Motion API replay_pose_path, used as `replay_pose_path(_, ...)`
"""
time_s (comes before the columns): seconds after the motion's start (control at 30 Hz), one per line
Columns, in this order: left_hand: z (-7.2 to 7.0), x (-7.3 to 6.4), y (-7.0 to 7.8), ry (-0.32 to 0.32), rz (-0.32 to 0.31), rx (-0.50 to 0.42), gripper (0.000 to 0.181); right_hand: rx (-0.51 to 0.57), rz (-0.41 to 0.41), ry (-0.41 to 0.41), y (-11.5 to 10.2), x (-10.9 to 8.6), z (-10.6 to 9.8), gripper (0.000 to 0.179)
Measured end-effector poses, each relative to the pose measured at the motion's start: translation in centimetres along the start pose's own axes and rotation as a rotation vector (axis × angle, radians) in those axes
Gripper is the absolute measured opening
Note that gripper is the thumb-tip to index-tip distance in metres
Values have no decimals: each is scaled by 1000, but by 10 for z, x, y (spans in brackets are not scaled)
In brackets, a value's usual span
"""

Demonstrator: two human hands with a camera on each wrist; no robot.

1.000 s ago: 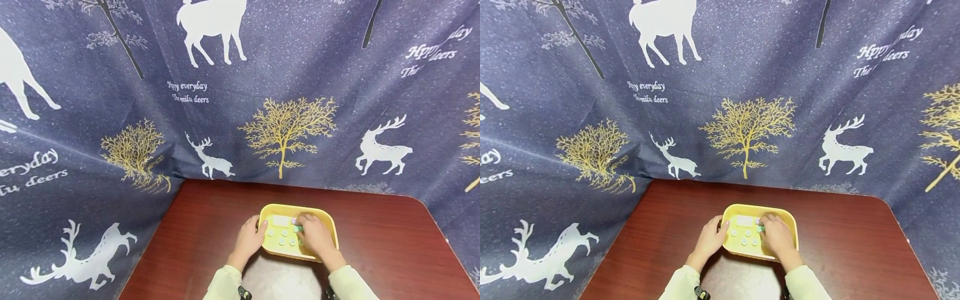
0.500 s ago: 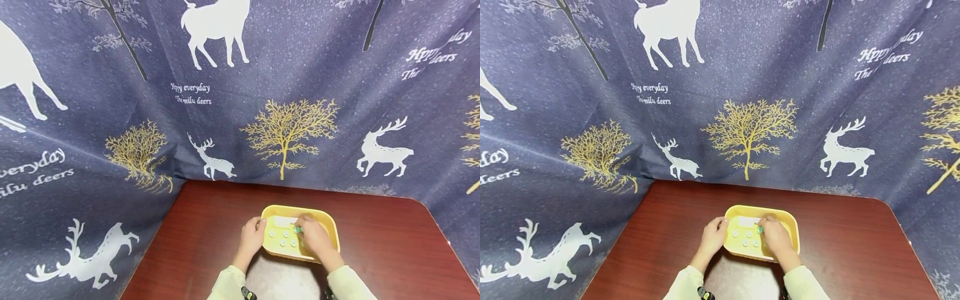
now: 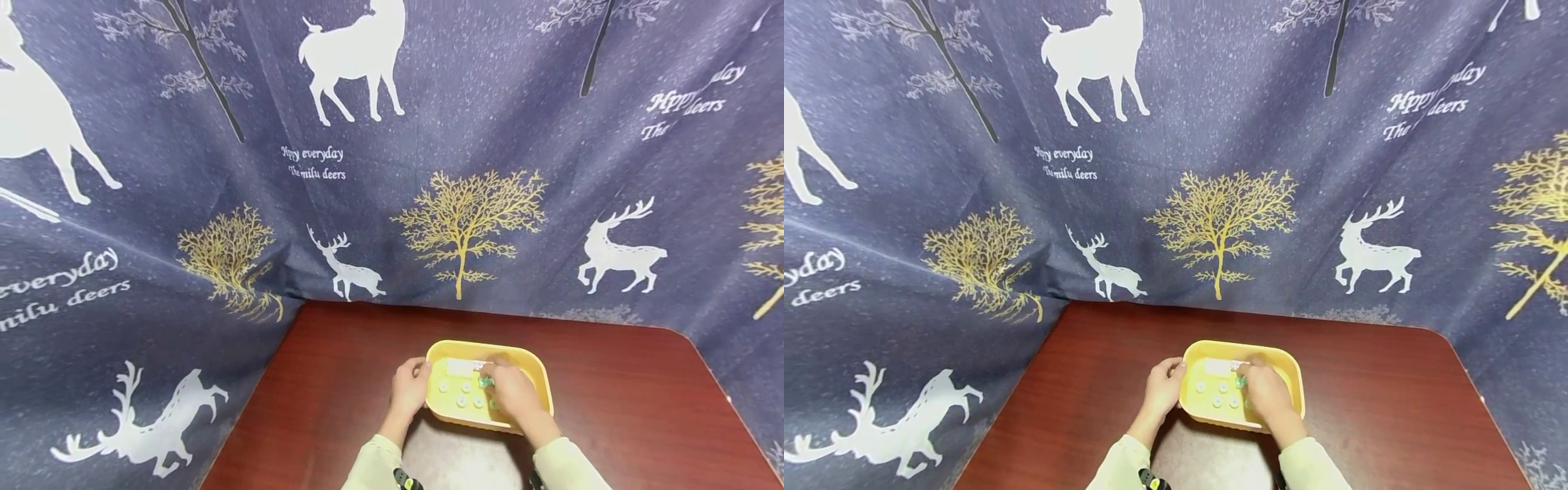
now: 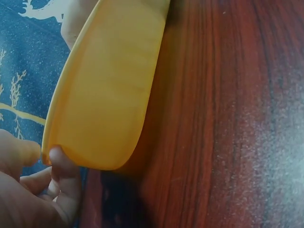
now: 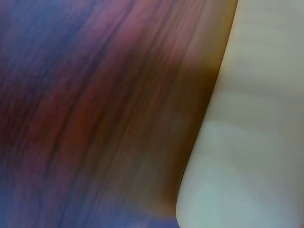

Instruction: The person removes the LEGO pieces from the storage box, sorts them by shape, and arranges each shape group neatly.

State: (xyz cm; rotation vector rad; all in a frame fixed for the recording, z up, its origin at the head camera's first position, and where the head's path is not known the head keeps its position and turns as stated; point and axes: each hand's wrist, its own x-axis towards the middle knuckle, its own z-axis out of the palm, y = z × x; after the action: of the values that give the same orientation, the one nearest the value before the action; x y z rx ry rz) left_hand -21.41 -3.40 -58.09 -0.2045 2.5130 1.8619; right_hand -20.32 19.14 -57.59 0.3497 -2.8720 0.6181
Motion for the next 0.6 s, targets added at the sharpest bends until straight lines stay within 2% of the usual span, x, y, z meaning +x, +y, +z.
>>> replay_pose_path(0.23,-4,-2,-1,-37,-6,-127,30,-5,-24,45,-3,-5,-4,32)
replay_pose_path(0.4,-6,-4,3,-56,-7,-156,30,-10,-43,84,-5,-9,-7,33)
replay_pose_path(0.6,-6,-6,6,-63,-18,-180,31,-8,-35,90,-9,-14,-13,31)
